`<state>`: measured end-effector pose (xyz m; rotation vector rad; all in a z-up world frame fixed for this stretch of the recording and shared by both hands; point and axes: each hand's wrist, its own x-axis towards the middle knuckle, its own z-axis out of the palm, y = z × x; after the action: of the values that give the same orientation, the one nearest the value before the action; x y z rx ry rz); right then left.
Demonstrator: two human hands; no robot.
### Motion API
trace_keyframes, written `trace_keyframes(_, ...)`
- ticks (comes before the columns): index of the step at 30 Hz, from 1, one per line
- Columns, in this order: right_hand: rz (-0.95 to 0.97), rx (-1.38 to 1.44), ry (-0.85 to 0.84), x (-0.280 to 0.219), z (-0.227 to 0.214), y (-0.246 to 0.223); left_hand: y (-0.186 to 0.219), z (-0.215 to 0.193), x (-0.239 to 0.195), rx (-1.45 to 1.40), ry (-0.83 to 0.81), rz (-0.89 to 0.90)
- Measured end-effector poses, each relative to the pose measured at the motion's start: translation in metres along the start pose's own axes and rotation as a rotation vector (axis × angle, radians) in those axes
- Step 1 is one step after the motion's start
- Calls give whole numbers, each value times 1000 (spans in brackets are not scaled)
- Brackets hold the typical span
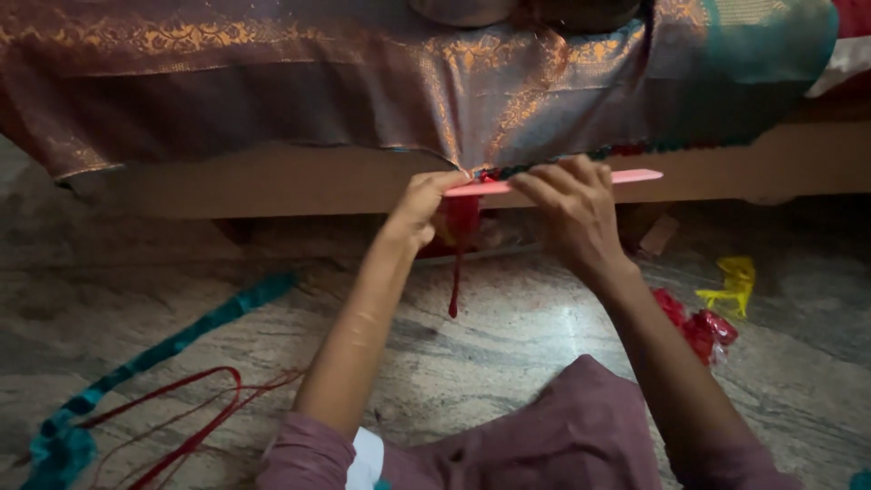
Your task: The person sits on the floor and works on red ribbon strips: they stretch and smooth the ribbon over a cloth on their lap, comb the ribbon with a pink comb, cut a section with scissors, and tie the prepared ribbon onto a garland string hanging at the edge of a bed.
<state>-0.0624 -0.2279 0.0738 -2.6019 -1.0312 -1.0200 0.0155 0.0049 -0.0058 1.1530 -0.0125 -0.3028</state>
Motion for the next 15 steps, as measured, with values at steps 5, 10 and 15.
trace_keyframes(5, 49, -13, -122, -17, 4, -5, -8, -4, 3, 17, -12, 68)
trace_keyframes(10, 28, -17, -54, -3, -6, -3, 9, 7, -13, -15, -7, -45)
trace_keyframes(15, 105, -6, -153, -19, 17, 16, 8, 4, -12, 15, 30, 1)
